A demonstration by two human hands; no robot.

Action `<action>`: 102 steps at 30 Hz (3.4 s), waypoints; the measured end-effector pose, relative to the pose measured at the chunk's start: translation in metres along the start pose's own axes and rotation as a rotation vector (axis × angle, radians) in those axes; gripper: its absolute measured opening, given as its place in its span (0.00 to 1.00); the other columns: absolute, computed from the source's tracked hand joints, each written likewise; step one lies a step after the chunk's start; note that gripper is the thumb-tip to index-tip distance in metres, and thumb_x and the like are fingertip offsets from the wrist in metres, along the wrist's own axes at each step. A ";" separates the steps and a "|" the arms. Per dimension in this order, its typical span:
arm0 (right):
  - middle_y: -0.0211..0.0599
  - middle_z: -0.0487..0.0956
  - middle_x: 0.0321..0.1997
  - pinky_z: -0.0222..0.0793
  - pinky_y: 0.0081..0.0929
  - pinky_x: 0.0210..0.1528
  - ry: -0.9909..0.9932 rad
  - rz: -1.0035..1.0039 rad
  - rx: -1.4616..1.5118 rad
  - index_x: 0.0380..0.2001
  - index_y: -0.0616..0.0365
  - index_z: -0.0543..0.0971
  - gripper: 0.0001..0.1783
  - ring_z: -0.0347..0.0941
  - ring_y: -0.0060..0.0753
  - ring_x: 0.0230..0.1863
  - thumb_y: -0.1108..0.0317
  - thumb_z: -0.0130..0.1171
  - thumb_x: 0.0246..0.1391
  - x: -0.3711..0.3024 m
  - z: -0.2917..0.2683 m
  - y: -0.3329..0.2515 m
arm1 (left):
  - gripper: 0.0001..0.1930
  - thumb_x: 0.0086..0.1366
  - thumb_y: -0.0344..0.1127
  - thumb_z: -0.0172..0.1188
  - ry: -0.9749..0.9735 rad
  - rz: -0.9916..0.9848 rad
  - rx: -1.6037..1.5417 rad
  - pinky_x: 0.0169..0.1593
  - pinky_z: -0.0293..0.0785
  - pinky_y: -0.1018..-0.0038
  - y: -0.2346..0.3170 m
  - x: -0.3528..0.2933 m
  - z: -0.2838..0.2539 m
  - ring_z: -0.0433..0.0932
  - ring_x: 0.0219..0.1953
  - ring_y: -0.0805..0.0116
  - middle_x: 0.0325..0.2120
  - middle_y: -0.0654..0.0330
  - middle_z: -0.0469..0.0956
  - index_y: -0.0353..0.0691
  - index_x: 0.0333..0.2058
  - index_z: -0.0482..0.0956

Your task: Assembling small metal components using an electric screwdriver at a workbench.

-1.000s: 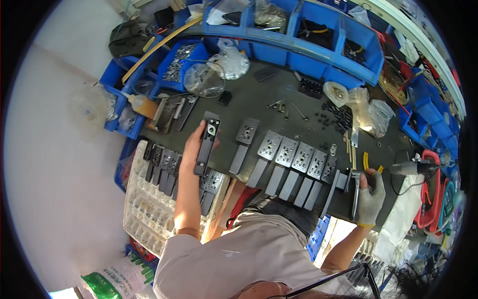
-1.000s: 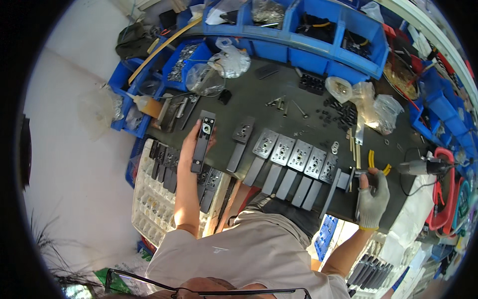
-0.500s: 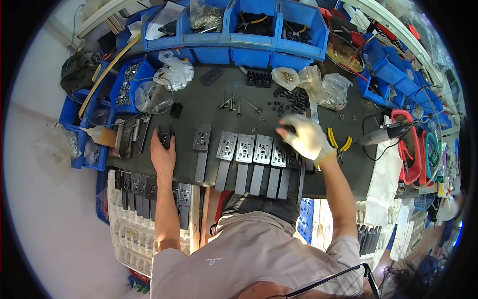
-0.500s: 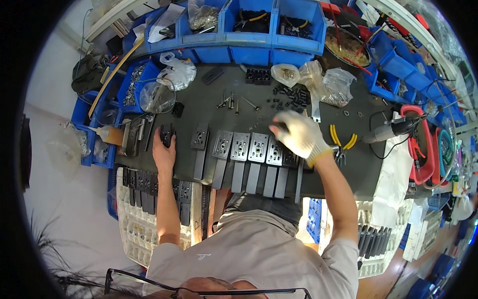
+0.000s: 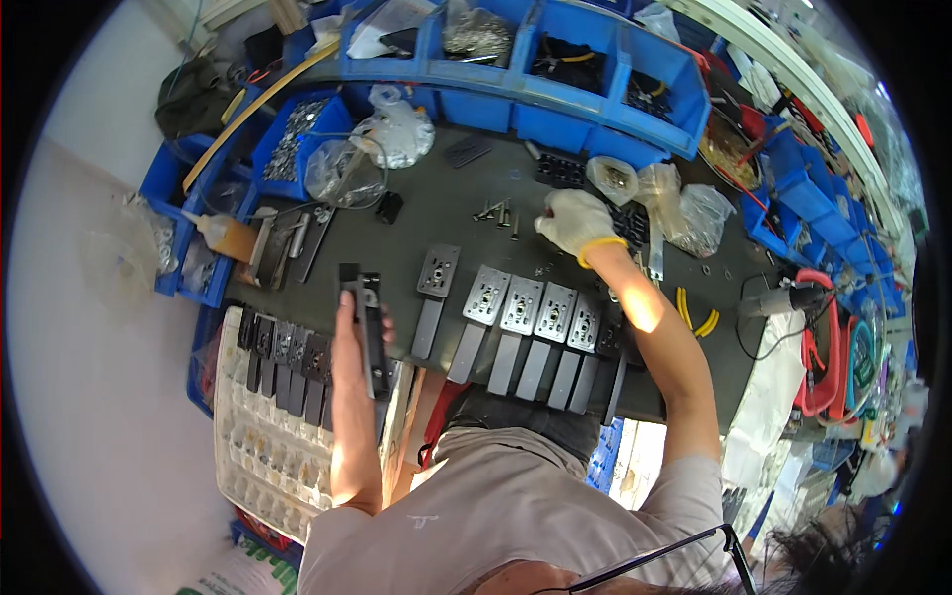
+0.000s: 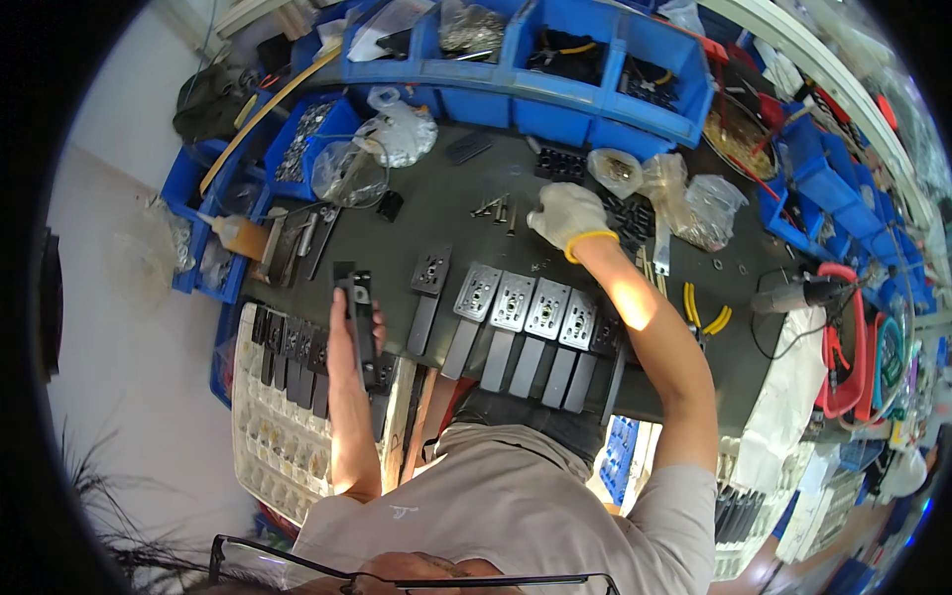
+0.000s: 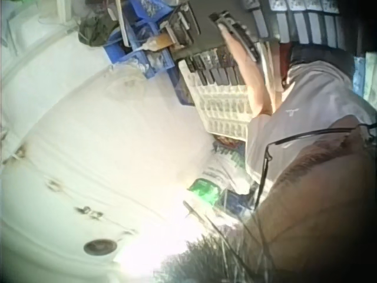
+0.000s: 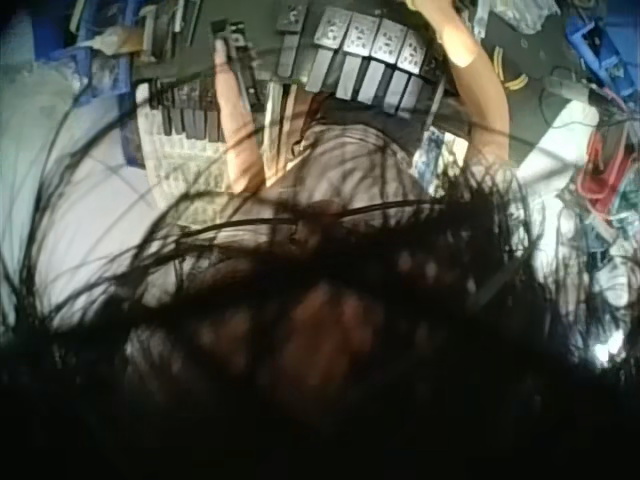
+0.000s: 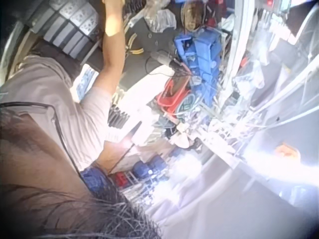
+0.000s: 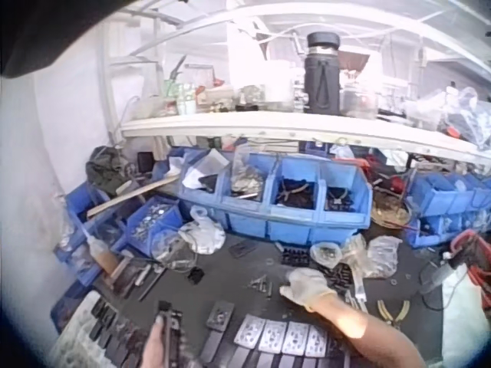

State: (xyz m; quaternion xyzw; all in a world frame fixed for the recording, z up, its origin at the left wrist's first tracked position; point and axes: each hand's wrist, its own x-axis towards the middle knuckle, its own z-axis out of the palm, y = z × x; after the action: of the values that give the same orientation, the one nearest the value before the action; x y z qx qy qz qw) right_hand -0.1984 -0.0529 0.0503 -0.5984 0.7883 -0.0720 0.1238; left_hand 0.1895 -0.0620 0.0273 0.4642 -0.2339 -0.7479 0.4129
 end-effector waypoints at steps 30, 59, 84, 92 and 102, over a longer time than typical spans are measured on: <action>0.42 0.85 0.37 0.78 0.39 0.38 0.175 -0.652 0.376 0.44 0.53 0.83 0.15 0.82 0.48 0.36 0.61 0.68 0.55 -0.118 -0.035 -0.164 | 0.23 0.74 0.58 0.55 -0.476 -0.340 -0.743 0.19 0.67 0.84 -0.023 -0.040 0.044 0.73 0.21 0.78 0.30 0.64 0.78 0.42 0.45 0.80; 0.46 0.84 0.43 0.74 0.47 0.55 0.095 -0.391 0.037 0.39 0.56 0.83 0.11 0.79 0.52 0.51 0.63 0.61 0.55 0.042 0.043 -0.068 | 0.25 0.67 0.45 0.64 0.323 1.146 1.462 0.54 0.73 0.57 0.041 0.049 -0.014 0.77 0.48 0.42 0.46 0.42 0.79 0.29 0.53 0.79; 0.35 0.84 0.35 0.74 0.20 0.34 -0.069 -0.344 1.303 0.46 0.67 0.81 0.16 0.77 0.19 0.30 0.67 0.69 0.59 -0.068 -0.024 -0.132 | 0.21 0.78 0.48 0.52 -0.354 -0.245 -0.612 0.33 0.72 0.75 -0.038 0.006 0.041 0.75 0.33 0.66 0.36 0.53 0.76 0.33 0.50 0.76; 0.30 0.82 0.35 0.71 0.23 0.37 -0.021 -0.505 1.053 0.43 0.65 0.83 0.13 0.74 0.17 0.36 0.68 0.69 0.57 -0.071 -0.012 -0.144 | 0.18 0.79 0.47 0.49 -0.463 -0.286 -0.743 0.34 0.71 0.75 -0.037 -0.006 0.046 0.73 0.34 0.67 0.38 0.57 0.75 0.38 0.51 0.75; 0.39 0.81 0.35 0.75 0.39 0.39 0.222 -0.675 0.617 0.48 0.52 0.84 0.19 0.80 0.46 0.35 0.60 0.69 0.54 -0.073 -0.007 -0.142 | 0.17 0.79 0.48 0.51 -0.448 -0.268 -0.757 0.33 0.71 0.77 -0.032 -0.008 0.043 0.74 0.33 0.69 0.36 0.60 0.76 0.39 0.49 0.75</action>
State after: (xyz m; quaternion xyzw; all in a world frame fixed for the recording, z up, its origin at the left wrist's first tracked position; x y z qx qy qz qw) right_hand -0.0502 -0.0217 0.1025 -0.7453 0.4999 -0.4026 0.1804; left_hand 0.1400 -0.0389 0.0273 0.1335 0.0344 -0.9094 0.3923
